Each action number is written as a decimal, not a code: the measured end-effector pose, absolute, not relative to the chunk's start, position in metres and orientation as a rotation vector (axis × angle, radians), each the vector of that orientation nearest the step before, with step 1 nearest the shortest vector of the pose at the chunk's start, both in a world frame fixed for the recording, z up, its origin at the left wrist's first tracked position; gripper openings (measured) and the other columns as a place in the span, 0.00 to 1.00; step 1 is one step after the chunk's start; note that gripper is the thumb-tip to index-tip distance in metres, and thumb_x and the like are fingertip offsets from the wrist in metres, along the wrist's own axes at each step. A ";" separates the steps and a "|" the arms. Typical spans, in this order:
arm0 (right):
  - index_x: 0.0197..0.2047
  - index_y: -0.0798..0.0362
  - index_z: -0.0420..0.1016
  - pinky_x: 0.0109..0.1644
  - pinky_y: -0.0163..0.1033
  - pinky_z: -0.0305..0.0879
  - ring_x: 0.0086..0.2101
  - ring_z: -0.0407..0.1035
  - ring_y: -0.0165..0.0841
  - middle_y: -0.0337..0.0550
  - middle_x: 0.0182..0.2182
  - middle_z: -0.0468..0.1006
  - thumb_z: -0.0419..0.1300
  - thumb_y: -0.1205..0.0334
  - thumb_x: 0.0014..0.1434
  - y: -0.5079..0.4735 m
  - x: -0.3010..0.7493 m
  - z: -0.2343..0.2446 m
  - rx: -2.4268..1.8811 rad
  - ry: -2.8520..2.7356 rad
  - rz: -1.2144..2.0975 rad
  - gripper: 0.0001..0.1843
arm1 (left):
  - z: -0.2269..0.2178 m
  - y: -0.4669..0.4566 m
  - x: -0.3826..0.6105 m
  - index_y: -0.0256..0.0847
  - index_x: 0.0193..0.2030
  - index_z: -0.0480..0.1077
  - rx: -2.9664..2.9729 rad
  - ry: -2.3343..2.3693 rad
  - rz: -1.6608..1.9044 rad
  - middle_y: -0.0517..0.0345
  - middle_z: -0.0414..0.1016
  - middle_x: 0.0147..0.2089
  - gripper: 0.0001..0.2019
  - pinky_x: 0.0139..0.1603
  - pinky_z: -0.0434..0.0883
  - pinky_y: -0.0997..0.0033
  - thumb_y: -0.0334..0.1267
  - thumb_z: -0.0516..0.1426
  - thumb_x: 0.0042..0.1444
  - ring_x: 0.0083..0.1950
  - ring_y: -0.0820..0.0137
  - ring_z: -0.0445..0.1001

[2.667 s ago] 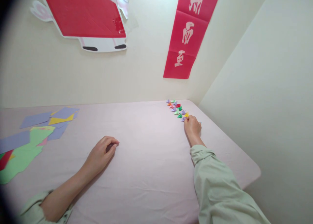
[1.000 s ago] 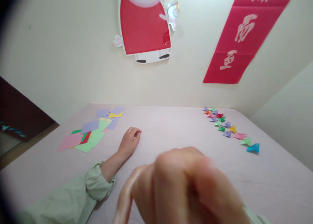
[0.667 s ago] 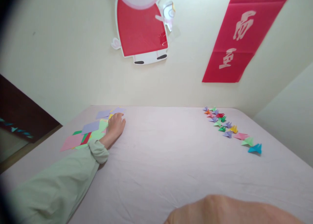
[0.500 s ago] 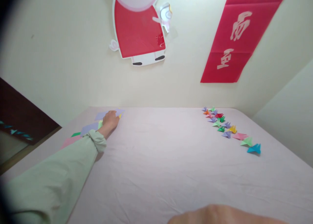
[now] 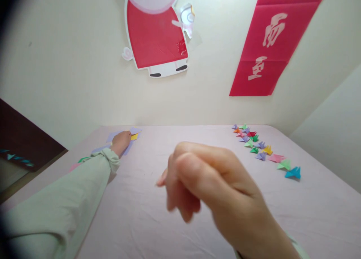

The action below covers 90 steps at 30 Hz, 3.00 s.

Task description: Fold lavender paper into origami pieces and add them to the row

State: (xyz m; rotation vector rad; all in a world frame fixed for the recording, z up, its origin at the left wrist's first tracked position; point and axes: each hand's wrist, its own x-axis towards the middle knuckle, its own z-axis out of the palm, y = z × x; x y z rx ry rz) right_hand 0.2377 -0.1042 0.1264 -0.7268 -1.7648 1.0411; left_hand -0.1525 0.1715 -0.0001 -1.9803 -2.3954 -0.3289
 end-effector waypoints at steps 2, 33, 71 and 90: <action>0.31 0.46 0.72 0.30 0.40 0.62 0.25 0.65 0.32 0.39 0.22 0.71 0.50 0.55 0.68 -0.084 0.210 0.149 -0.864 -1.914 0.914 0.16 | 0.003 0.167 -0.153 0.33 0.40 0.74 -1.960 -2.397 -0.422 0.37 0.77 0.43 0.14 0.46 0.65 0.61 0.34 0.48 0.60 0.48 0.53 0.73; 0.68 0.53 0.50 0.35 0.34 0.65 0.28 0.71 0.28 0.40 0.34 0.76 0.51 0.70 0.58 -0.015 0.210 0.006 -1.375 -1.871 1.144 0.35 | -0.017 0.012 -0.003 0.41 0.32 0.62 -2.720 -2.569 -1.808 0.68 0.67 0.18 0.07 0.15 0.62 0.81 0.41 0.55 0.52 0.15 0.78 0.65; 0.39 0.52 0.76 0.33 0.35 0.58 0.28 0.64 0.30 0.38 0.28 0.71 0.51 0.67 0.55 -0.004 0.202 -0.025 -1.186 -1.798 1.057 0.13 | -0.015 0.010 -0.004 0.41 0.31 0.62 -2.768 -2.550 -1.755 0.70 0.65 0.17 0.04 0.14 0.58 0.83 0.38 0.53 0.53 0.14 0.79 0.62; 0.28 0.53 0.68 0.35 0.36 0.59 0.27 0.64 0.31 0.38 0.23 0.72 0.53 0.52 0.58 -0.004 0.205 -0.019 -1.315 -1.662 1.057 0.14 | -0.022 0.012 -0.005 0.40 0.33 0.64 -2.831 -2.610 -1.747 0.62 0.71 0.24 0.06 0.17 0.60 0.81 0.40 0.53 0.53 0.20 0.77 0.67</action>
